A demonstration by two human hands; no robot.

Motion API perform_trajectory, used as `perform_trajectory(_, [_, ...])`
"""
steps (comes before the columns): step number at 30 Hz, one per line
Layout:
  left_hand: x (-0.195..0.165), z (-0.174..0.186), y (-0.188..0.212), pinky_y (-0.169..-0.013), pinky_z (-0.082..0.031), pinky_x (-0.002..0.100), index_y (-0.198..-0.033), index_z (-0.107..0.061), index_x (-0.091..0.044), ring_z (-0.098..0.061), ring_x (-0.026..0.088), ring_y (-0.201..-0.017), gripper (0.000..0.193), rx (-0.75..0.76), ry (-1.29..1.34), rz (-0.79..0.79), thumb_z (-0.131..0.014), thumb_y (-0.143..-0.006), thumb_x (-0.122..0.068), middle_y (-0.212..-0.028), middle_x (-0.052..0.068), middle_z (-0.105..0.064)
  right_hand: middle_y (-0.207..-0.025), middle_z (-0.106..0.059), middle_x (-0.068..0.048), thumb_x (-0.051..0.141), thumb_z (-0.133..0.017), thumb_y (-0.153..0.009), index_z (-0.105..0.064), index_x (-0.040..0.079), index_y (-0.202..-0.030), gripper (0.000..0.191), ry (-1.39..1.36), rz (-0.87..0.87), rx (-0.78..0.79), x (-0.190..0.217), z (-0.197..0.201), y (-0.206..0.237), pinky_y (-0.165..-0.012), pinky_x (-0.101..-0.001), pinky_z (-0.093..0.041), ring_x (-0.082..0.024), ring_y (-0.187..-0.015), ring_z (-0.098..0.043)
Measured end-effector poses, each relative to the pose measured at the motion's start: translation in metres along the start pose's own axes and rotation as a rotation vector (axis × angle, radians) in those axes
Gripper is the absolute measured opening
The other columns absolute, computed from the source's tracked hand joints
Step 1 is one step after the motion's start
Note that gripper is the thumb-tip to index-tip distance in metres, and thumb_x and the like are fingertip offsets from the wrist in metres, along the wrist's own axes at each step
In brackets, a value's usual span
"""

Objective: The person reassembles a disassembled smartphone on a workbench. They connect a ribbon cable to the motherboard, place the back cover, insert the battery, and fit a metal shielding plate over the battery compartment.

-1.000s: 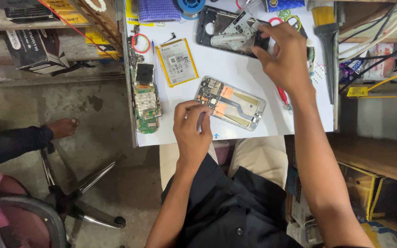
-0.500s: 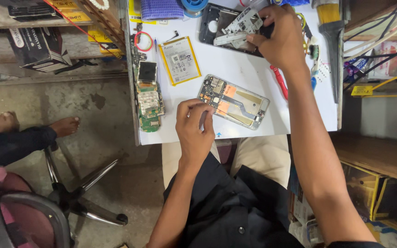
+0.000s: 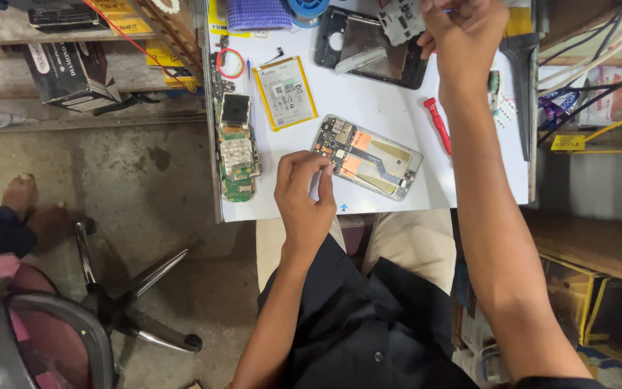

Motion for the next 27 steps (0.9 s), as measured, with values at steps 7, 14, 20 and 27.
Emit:
perform_trajectory(7, [0.002,0.004,-0.001,-0.079,-0.051,0.033,-0.110,-0.067,-0.001,-0.062,0.022,-0.086,0.023,-0.036,-0.017,0.046,-0.070,-0.089,0.007,-0.106,0.011,-0.065,-0.084,-0.067,-0.008,0.000,-0.072,-0.105,-0.062,0.002,-0.099,0.012,-0.126,-0.026,-0.247,-0.008,0.011,0.014,-0.055,-0.0313,-0.049,-0.016,-0.064,-0.064])
perform_trajectory(14, [-0.013,0.004,-0.014,-0.083,-0.055,0.032,-0.120,-0.067,-0.002,-0.065,0.021,-0.093,0.034,-0.027,0.051,0.044,-0.078,-0.088,0.001,-0.113,0.012,-0.066,-0.093,-0.070,-0.010,-0.003,-0.060,-0.098,-0.060,0.007,-0.097,0.010,-0.429,-0.313,-0.190,-0.023,0.021,0.044,-0.060,-0.0360,-0.046,-0.020,-0.065,-0.059])
perform_trajectory(20, [-0.039,-0.017,-0.040,-0.095,-0.056,0.037,-0.130,-0.065,-0.004,-0.064,0.029,-0.115,0.047,0.011,0.000,-0.135,-0.082,-0.087,-0.004,-0.129,0.014,-0.063,-0.082,-0.064,-0.009,-0.002,-0.057,-0.093,-0.057,0.009,-0.094,0.011,-0.545,-0.484,-0.071,-0.031,0.013,0.071,-0.049,-0.0315,-0.043,-0.022,-0.059,-0.060])
perform_trajectory(27, [-0.034,-0.017,-0.059,-0.096,-0.053,0.040,-0.114,-0.074,-0.006,-0.063,0.027,-0.110,0.025,0.035,-0.198,-0.254,-0.077,-0.089,-0.002,-0.117,0.007,-0.070,-0.091,-0.064,-0.013,0.002,-0.061,-0.100,-0.055,0.002,-0.095,0.008,-0.560,-0.574,0.149,-0.023,0.003,0.087,-0.054,-0.0307,-0.050,-0.022,-0.069,-0.064])
Point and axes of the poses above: each hand's wrist, its own y-axis away from the middle knuckle, its own z-axis out of the back of the hand, x = y × z, the point moved 4 cm from there along -y, towards the middle knuckle
